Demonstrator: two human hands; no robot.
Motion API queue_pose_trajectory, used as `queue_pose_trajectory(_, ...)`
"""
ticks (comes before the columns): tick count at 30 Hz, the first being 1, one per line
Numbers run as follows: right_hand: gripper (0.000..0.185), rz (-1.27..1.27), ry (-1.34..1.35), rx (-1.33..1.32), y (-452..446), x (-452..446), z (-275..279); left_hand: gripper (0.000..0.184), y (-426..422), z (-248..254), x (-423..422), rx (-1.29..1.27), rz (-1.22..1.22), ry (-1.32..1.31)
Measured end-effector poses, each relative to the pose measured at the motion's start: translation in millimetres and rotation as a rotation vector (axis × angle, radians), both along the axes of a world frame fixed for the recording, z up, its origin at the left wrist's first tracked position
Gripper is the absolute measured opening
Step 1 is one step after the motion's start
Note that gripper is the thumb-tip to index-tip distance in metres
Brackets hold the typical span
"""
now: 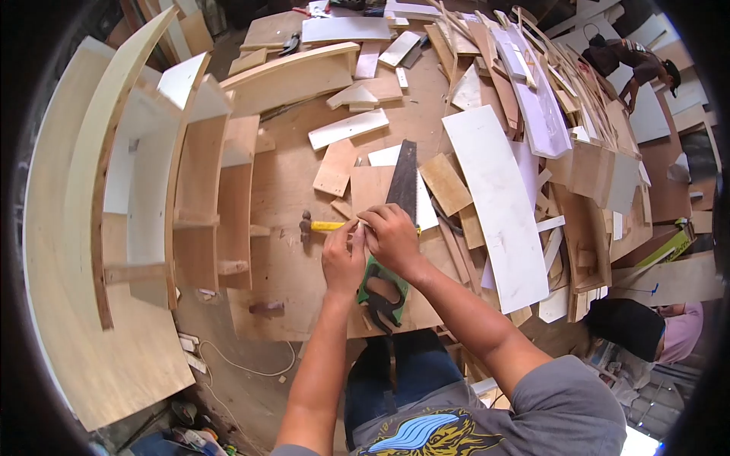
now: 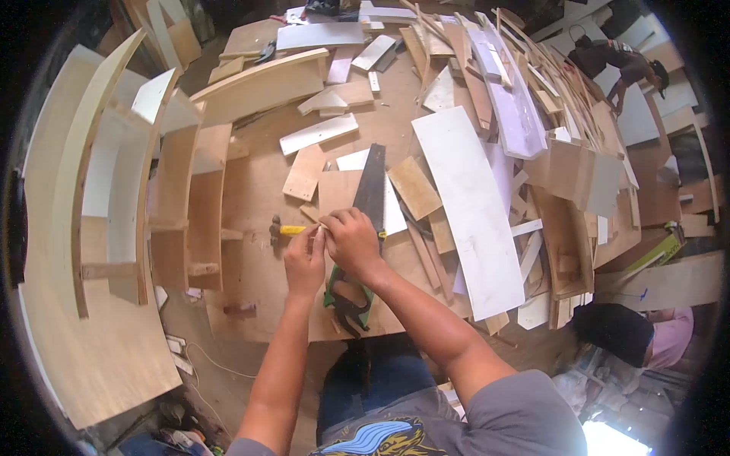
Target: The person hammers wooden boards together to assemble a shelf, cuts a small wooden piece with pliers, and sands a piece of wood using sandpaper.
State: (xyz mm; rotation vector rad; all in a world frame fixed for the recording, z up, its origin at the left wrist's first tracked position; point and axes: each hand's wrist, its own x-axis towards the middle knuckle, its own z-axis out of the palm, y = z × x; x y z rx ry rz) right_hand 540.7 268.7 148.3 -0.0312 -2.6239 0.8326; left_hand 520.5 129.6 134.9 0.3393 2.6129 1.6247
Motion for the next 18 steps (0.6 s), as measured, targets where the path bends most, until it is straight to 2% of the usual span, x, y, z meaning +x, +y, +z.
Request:
queue_pose_trajectory(6,0.019,-0.033,-0.058,-0.058,39.6,-32.6,-12.3,0.030,40.1,-13.5,-42.0,-0.047,-0.068,0.045)
queue_pose_trajectory(11,0.025,-0.060,-0.102,-0.093,83.1,-70.4,-32.3,0.031,66.0,-28.2,-74.9,-0.079,-0.087,0.077)
queue_pose_trajectory(14,0.026,-0.188,-0.130,-0.159,119.2,-113.2,-52.3,0.030,78.3,-24.5,-90.3,-0.104,-0.054,-0.035)
queue_pose_trajectory(16,0.029,-0.389,-0.187,-0.239,153.7,-155.8,-76.1,0.030,82.1,-30.1,-100.9,-0.086,-0.046,0.008)
queue_pose_trajectory(18,0.029,-0.466,-0.221,-0.151,192.1,-199.6,-78.1,0.029,83.7,-35.2,-107.8,-0.070,-0.023,0.022)
